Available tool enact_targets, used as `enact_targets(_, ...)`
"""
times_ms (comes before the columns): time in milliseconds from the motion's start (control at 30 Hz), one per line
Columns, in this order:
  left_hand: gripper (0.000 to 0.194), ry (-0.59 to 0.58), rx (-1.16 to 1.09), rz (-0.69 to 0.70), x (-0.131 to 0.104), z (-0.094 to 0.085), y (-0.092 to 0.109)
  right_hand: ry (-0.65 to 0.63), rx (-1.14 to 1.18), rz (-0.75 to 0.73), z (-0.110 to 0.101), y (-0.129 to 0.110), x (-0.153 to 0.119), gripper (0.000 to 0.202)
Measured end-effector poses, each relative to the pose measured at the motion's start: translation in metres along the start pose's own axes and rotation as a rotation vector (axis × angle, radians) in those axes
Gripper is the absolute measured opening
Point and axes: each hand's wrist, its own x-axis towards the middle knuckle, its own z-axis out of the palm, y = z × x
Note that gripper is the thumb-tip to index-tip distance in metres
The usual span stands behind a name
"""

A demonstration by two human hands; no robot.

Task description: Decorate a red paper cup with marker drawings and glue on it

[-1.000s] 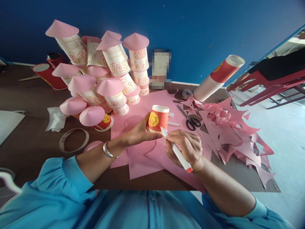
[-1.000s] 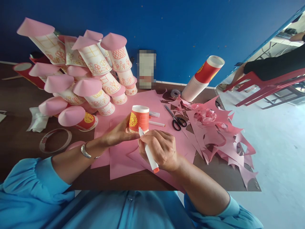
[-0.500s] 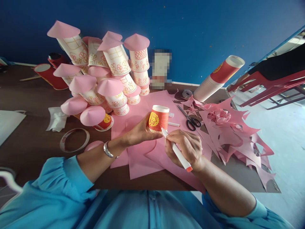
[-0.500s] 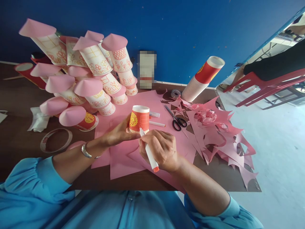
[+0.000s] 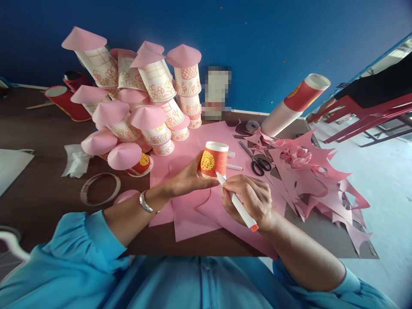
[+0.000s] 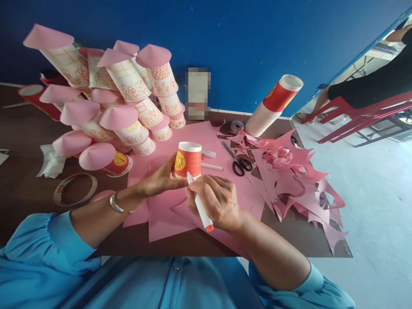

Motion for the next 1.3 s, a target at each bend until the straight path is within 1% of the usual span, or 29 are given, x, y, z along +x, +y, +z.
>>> enact_targets(300, 0.078, -0.023, -0.024, -0.04, -0.0013, 0.0028, 0.0057, -0.008, 0.014, 0.007, -0.0004, -0.0003, 0.0008, 0.026)
enact_targets(467, 0.072, 0.011, 0.028, -0.016, -0.0017, 0.0015, 0.0042, 0.002, 0.015, 0.012, 0.0012, -0.0008, 0.0001, 0.025)
enact_targets(667, 0.075, 0.028, 0.005, -0.001, -0.0025, -0.0014, -0.001, 0.002, 0.01, 0.021, 0.0004, -0.0006, -0.0003, 0.023)
enact_targets(833, 0.073, 0.038, 0.02, 0.003, -0.0037, -0.0033, -0.0032, -0.001, 0.01, 0.027, -0.0009, -0.0001, -0.0005, 0.023)
enact_targets(1133, 0.074, 0.028, 0.059, -0.001, -0.0025, -0.0018, 0.0012, 0.007, -0.021, 0.042, -0.0005, 0.0001, -0.0006, 0.025)
enact_targets(1300, 0.072, 0.032, 0.066, -0.013, -0.0024, -0.0008, 0.0025, 0.019, -0.019, 0.043, -0.0006, 0.0008, 0.0002, 0.025)
